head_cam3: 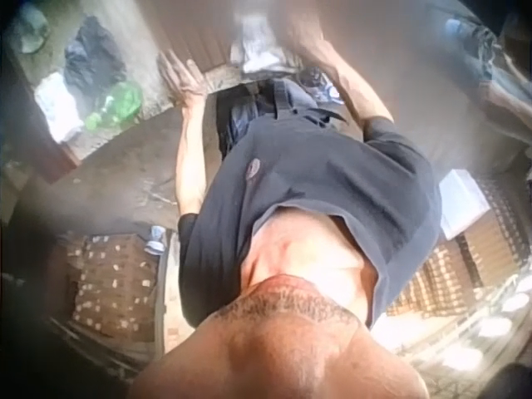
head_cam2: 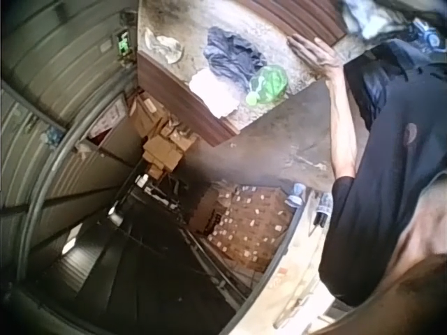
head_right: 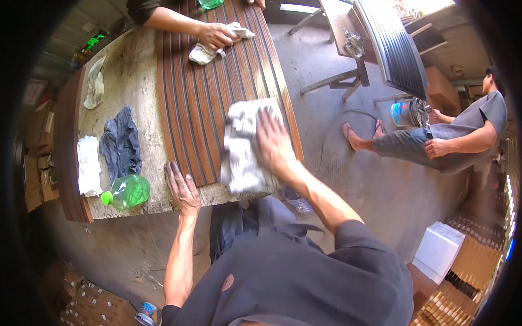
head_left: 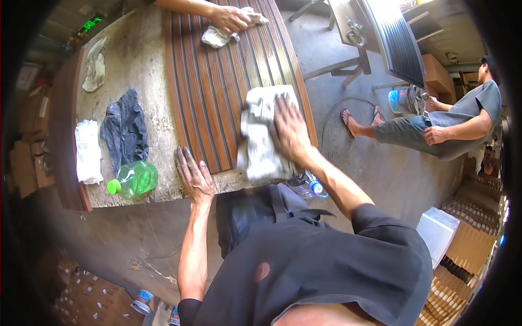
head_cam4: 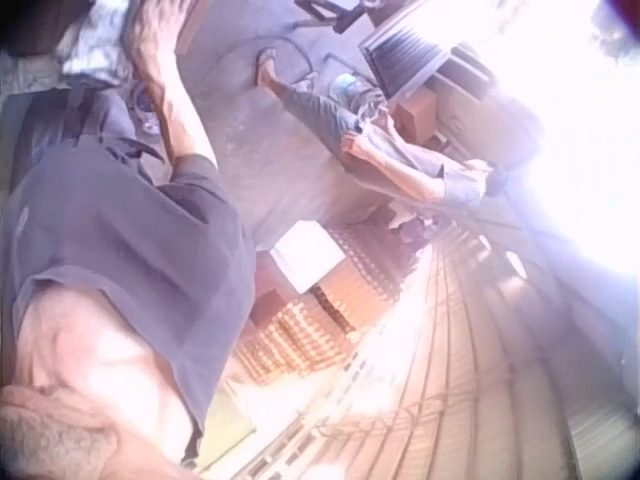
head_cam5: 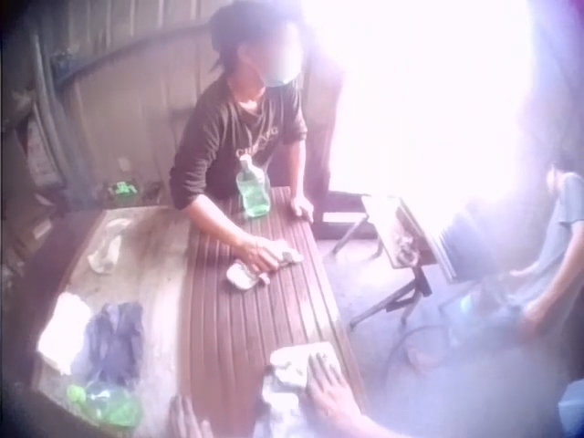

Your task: The person wipes down wooden slatted panels with a cloth and a liquid from a plastic bottle on a large work surface.

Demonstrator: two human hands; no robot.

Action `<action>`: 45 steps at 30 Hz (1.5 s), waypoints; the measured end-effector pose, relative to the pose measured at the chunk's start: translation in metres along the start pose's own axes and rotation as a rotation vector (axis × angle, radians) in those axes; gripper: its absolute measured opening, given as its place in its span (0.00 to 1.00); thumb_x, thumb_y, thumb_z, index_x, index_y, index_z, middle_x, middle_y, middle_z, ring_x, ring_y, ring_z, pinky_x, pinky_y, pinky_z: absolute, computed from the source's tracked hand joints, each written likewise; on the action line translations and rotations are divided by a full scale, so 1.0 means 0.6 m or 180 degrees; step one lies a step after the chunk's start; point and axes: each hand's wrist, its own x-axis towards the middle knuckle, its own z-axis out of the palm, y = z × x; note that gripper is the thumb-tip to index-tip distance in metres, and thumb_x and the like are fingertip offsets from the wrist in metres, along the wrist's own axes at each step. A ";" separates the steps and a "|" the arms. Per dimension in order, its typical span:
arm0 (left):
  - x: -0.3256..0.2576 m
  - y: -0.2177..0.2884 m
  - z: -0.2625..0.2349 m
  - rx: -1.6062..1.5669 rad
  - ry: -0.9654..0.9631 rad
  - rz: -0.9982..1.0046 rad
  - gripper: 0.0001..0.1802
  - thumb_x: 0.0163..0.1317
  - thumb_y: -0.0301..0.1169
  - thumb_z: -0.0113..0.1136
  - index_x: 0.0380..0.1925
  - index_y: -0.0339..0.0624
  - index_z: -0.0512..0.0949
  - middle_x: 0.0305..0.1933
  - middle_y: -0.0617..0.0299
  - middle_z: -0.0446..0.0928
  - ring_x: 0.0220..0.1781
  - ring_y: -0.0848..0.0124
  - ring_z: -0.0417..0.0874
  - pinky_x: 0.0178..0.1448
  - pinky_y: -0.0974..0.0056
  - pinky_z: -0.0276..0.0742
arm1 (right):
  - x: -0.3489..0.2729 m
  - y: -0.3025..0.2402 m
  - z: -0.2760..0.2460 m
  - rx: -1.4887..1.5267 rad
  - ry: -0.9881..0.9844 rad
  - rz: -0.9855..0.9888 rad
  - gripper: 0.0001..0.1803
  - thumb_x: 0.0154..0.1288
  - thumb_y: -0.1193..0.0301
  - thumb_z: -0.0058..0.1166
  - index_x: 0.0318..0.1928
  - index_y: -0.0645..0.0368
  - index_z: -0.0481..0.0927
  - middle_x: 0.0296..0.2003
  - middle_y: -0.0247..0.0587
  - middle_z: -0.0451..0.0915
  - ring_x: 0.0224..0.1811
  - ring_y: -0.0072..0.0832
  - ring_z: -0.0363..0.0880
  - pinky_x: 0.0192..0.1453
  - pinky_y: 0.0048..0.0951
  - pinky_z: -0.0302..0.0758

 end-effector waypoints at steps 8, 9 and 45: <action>0.042 0.020 0.004 -0.0135 -0.0118 0.0041 0.30 0.77 0.35 0.43 0.73 0.25 0.60 0.77 0.33 0.59 0.78 0.38 0.59 0.80 0.42 0.55 | 0.171 0.184 -0.028 0.0093 0.1056 0.0116 0.29 0.68 0.74 0.47 0.66 0.78 0.68 0.70 0.71 0.64 0.74 0.58 0.63 0.79 0.47 0.60; 0.034 0.012 0.006 -0.0178 -0.0064 0.0062 0.30 0.77 0.34 0.43 0.73 0.26 0.61 0.77 0.33 0.58 0.78 0.37 0.59 0.80 0.42 0.55 | 0.145 0.168 -0.018 -0.0038 0.0997 0.0126 0.28 0.70 0.73 0.46 0.66 0.78 0.67 0.69 0.73 0.64 0.73 0.61 0.63 0.79 0.49 0.60; -0.052 0.035 -0.014 -0.0107 0.0527 -0.0736 0.34 0.69 0.40 0.56 0.68 0.29 0.68 0.73 0.42 0.69 0.78 0.43 0.64 0.78 0.36 0.53 | 0.348 -0.182 0.038 -0.0091 -0.1420 -0.1434 0.24 0.66 0.74 0.49 0.62 0.70 0.74 0.62 0.63 0.75 0.70 0.50 0.71 0.78 0.47 0.65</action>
